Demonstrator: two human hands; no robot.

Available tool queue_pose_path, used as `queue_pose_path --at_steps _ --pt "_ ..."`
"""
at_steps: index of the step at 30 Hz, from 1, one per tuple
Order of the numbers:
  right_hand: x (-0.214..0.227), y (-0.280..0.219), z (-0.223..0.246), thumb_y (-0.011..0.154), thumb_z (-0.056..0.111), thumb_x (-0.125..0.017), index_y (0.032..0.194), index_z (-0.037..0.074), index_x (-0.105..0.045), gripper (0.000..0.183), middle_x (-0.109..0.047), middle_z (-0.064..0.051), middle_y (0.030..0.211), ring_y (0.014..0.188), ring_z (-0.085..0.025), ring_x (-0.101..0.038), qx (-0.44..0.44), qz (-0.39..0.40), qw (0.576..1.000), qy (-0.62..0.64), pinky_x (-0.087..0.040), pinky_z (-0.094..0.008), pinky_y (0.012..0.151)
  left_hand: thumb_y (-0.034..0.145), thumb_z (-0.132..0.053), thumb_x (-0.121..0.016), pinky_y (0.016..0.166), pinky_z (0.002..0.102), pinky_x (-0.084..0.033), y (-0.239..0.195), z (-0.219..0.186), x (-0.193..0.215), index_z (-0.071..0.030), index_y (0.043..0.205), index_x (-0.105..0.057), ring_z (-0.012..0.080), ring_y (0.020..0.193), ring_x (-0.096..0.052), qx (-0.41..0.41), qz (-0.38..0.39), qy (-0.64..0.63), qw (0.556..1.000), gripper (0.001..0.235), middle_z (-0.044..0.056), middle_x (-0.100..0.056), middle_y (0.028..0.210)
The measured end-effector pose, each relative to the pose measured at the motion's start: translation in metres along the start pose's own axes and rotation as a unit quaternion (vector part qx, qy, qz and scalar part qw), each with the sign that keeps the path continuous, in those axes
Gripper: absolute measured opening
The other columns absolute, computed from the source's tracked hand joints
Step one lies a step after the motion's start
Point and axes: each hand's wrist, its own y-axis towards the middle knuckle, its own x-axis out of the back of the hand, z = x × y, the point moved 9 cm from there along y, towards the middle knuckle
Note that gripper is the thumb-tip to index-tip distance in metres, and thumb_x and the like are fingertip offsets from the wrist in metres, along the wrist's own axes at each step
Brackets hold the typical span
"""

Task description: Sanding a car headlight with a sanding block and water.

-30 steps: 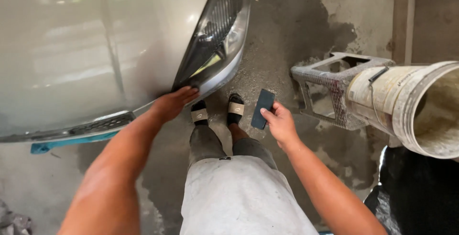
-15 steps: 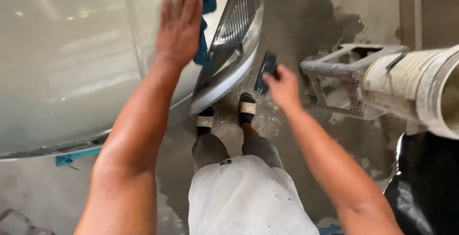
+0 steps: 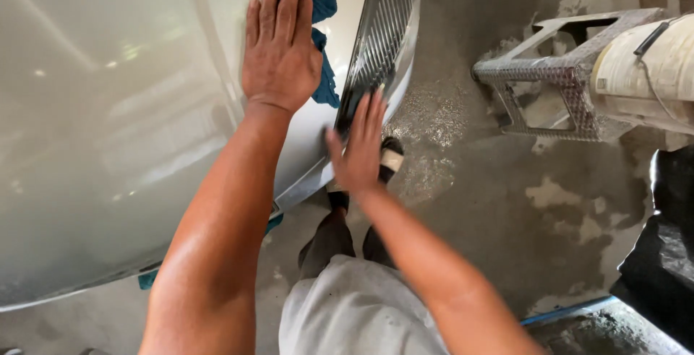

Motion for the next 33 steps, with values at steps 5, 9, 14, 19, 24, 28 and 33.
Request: queue_pose_path --at_steps 5,9,14,19,24,28,33 --pt "-0.026 -0.015 -0.018 0.105 0.047 -0.053 0.166 -0.001 -0.005 0.091 0.001 -0.031 0.173 0.161 -0.052 -0.002 -0.027 0.066 0.997 -0.007 -0.008 -0.059 0.131 0.102 -0.019 -0.06 0.131 0.054 -0.021 0.0 0.0 -0.001 0.001 0.158 -0.044 0.0347 0.162 -0.019 0.004 0.01 0.003 1.0 0.062 0.012 -0.021 0.175" --pt "0.003 0.063 -0.021 0.111 0.054 -0.049 0.169 0.007 -0.006 0.086 0.003 -0.026 0.174 0.163 -0.05 -0.002 0.024 -0.014 0.999 -0.04 -0.009 -0.057 0.134 0.101 -0.02 -0.059 0.131 0.055 -0.022 0.007 0.003 -0.001 0.002 0.158 -0.044 0.0363 0.162 -0.018 0.0 0.001 0.011 1.0 0.062 0.013 -0.022 0.175" --pt "0.017 0.082 -0.016 0.116 0.043 -0.049 0.171 0.007 -0.01 0.076 0.001 -0.024 0.177 0.165 -0.05 -0.002 0.005 -0.025 0.999 -0.044 -0.01 -0.056 0.136 0.101 -0.02 -0.059 0.131 0.056 -0.022 0.001 -0.001 0.003 0.002 0.158 -0.044 0.0369 0.162 -0.018 0.002 0.01 0.004 1.0 0.063 0.013 -0.022 0.175" --pt "0.027 0.043 -0.007 0.106 0.01 -0.053 0.168 0.005 -0.021 0.07 -0.018 -0.024 0.175 0.164 -0.045 -0.02 0.011 -0.036 0.997 0.061 -0.02 -0.047 0.136 0.102 -0.018 -0.058 0.131 0.055 -0.022 -0.002 0.001 -0.001 0.001 0.158 -0.045 0.0363 0.161 -0.019 0.009 0.012 0.0 1.0 0.06 0.012 -0.023 0.175" --pt "0.052 0.048 -0.015 0.101 0.005 -0.064 0.137 0.005 -0.057 0.036 -0.053 -0.018 0.155 0.145 -0.036 -0.053 -0.031 -0.071 0.992 0.103 -0.042 -0.042 0.122 0.104 -0.018 -0.058 0.131 0.054 -0.022 0.001 -0.001 0.0 0.001 0.159 -0.044 0.0358 0.162 -0.019 0.006 0.011 0.014 1.0 0.06 0.012 -0.022 0.175" --pt "0.064 0.051 0.001 0.09 0.006 -0.079 0.107 0.005 -0.073 0.019 -0.068 -0.014 0.132 0.122 -0.032 -0.066 0.006 -0.097 0.995 0.009 -0.047 -0.044 0.1 0.104 -0.017 -0.057 0.131 0.054 -0.022 -0.001 -0.001 0.001 0.001 0.16 -0.043 0.036 0.162 -0.018 0.005 0.005 0.024 1.0 0.061 0.013 -0.021 0.175" --pt "0.061 0.045 0.003 0.088 0.007 -0.081 0.108 0.003 -0.071 0.023 -0.066 -0.015 0.128 0.12 -0.035 -0.064 0.021 -0.129 0.99 0.054 -0.052 -0.042 0.103 0.104 -0.019 -0.058 0.131 0.053 -0.022 0.0 -0.001 0.001 0.0 0.16 -0.042 0.0363 0.162 -0.019 0.004 0.006 0.022 1.0 0.061 0.013 -0.021 0.175"
